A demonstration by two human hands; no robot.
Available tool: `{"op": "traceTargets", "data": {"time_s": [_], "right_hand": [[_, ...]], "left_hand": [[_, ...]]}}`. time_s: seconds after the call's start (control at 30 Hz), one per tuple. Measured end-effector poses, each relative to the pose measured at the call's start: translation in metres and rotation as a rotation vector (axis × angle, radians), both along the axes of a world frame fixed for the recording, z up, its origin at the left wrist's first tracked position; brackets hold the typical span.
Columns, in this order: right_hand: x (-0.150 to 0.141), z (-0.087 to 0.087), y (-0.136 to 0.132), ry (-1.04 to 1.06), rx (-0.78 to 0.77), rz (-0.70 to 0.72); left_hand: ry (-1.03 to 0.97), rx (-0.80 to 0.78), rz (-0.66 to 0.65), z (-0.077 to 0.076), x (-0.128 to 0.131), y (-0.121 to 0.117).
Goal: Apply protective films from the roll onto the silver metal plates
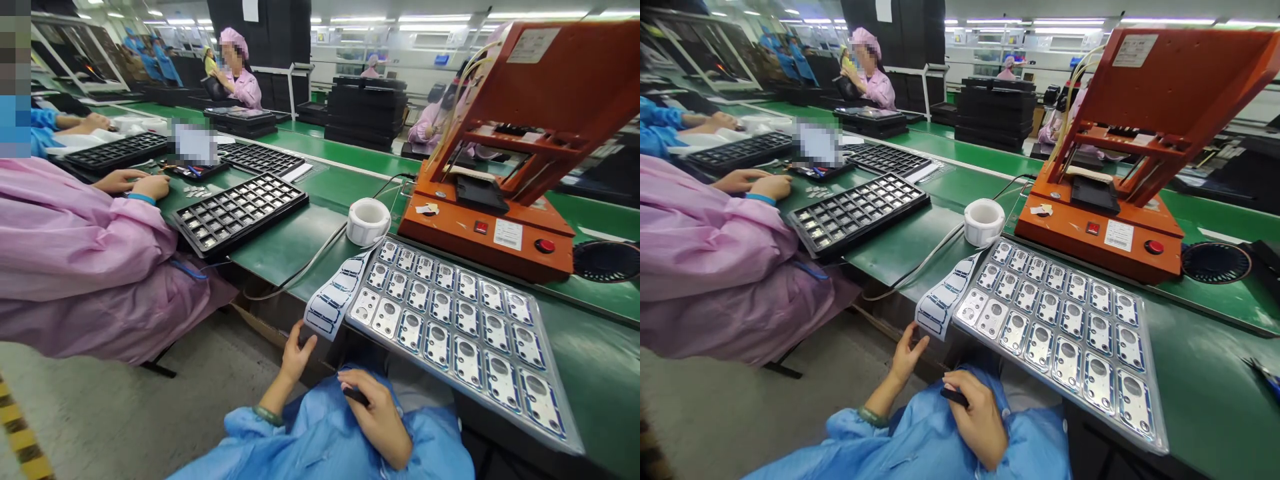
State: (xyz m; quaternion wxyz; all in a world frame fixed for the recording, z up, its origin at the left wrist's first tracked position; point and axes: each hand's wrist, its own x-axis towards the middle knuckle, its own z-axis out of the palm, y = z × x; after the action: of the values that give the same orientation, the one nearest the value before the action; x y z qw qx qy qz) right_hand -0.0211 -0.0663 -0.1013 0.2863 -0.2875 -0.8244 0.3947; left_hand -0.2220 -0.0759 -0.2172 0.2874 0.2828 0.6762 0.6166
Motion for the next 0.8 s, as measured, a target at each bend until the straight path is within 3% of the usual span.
{"op": "traceTargets", "data": {"time_s": [0.17,0.33,0.5,0.8], "right_hand": [[-0.006,0.009,0.01,0.024,0.095,0.0],[-0.021,0.029,0.017,0.006,0.44,-0.011],[-0.03,0.047,0.025,-0.062,0.714,-0.114],[-0.038,0.06,0.023,-0.123,0.684,-0.055]], "left_hand": [[-0.024,0.034,-0.15,0.035,-0.006,-0.004],[-0.076,0.059,-0.317,0.07,-0.008,-0.016],[-0.126,0.064,-0.417,0.093,-0.012,-0.025],[0.109,0.126,-0.509,0.126,-0.015,-0.026]]}}
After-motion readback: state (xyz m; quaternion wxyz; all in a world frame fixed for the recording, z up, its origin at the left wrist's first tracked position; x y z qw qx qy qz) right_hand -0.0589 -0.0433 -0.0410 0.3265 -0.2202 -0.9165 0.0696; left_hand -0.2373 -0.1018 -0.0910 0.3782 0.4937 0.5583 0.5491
